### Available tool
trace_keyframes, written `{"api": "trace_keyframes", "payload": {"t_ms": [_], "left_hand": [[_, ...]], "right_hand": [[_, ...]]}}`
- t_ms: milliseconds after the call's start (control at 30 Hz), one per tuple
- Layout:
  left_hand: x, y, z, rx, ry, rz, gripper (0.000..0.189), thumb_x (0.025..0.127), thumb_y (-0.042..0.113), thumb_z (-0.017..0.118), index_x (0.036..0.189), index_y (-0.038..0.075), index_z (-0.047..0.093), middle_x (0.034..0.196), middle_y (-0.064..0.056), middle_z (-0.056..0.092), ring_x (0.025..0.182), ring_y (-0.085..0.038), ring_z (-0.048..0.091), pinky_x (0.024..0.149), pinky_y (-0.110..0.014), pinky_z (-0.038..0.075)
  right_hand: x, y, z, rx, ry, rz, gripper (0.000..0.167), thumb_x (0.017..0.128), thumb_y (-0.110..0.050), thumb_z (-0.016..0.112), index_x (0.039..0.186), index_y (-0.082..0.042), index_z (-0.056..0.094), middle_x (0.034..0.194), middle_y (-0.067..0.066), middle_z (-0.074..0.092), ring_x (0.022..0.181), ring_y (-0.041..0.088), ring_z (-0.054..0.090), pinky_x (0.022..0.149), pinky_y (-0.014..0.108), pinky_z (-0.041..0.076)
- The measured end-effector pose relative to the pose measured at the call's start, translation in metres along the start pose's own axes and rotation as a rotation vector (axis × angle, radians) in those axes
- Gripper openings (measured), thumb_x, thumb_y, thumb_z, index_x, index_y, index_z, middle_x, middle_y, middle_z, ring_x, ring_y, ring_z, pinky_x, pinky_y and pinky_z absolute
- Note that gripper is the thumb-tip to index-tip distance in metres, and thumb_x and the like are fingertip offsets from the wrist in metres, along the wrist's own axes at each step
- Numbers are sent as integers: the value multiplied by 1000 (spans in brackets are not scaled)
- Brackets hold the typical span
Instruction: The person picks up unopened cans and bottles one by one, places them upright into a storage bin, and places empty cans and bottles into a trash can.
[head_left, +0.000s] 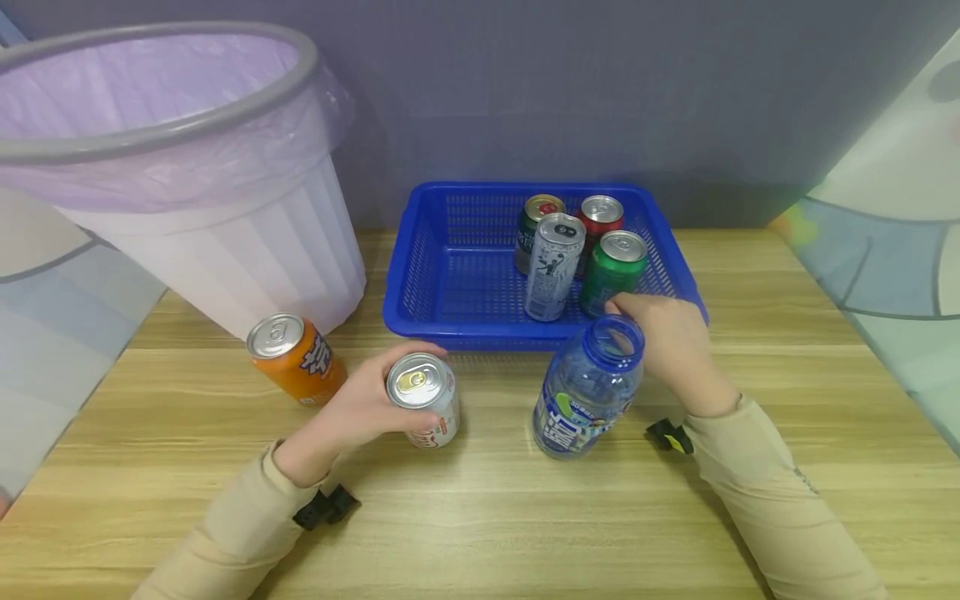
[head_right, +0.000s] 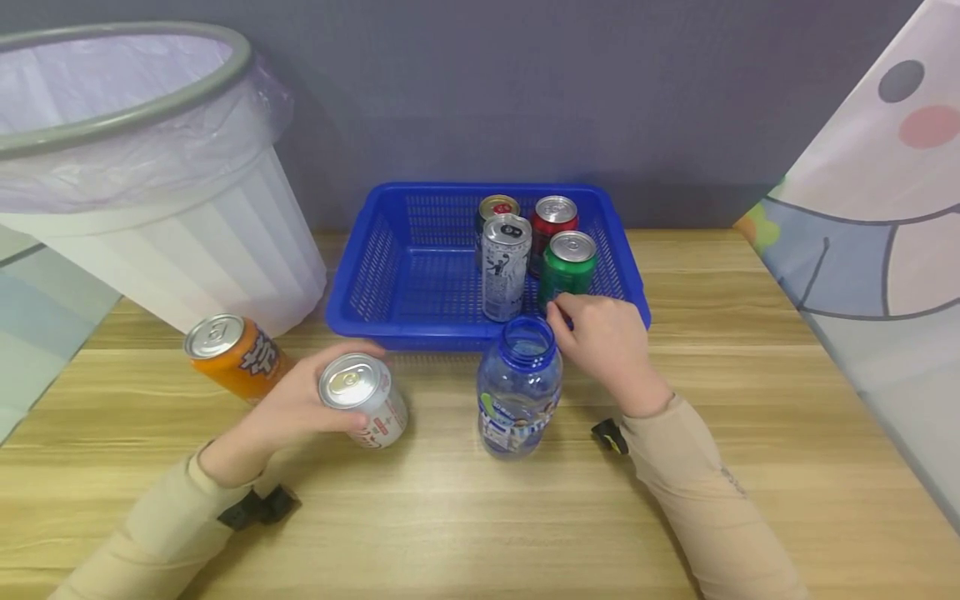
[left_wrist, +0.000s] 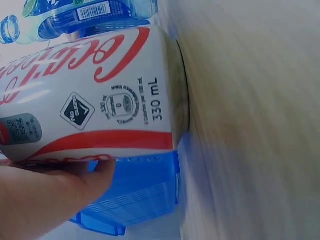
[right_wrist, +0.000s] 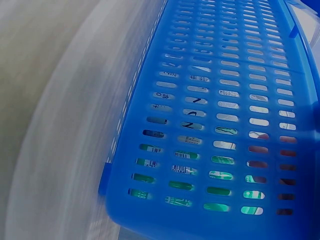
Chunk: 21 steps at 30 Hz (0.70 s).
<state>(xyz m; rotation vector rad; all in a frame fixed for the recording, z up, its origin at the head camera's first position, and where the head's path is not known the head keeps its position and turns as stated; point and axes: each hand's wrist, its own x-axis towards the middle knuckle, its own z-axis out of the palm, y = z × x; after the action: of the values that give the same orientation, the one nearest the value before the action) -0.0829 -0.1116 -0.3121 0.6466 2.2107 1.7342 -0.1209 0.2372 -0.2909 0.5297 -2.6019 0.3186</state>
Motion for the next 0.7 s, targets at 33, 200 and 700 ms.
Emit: {"api": "trace_keyframes", "payload": {"t_ms": [33,200,700], "left_hand": [[0,0,0,-3,0,-1,64,68,6,82,125,1,53,111,-14,63,99,-19,60,88,-31,50],[3,0,2,-26,-3,5,65,69,1,79,127,-1,51,114,-16,61,99,-16,61,88,-31,50],[3,-4,5,-64,34,72,50,68,-2,75,114,-2,58,104,3,65,96,-12,62,87,-30,50]], "right_hand": [[0,0,0,0,3,-2,17,91,-17,59,75,-11,61,61,5,62,52,25,57,49,41,43],[-1,1,0,1,9,-14,17,91,-17,58,75,-11,61,62,6,62,54,27,59,49,42,43],[1,-3,-2,-6,-11,1,19,91,-18,58,74,-12,60,62,5,62,54,25,58,49,42,42]]}}
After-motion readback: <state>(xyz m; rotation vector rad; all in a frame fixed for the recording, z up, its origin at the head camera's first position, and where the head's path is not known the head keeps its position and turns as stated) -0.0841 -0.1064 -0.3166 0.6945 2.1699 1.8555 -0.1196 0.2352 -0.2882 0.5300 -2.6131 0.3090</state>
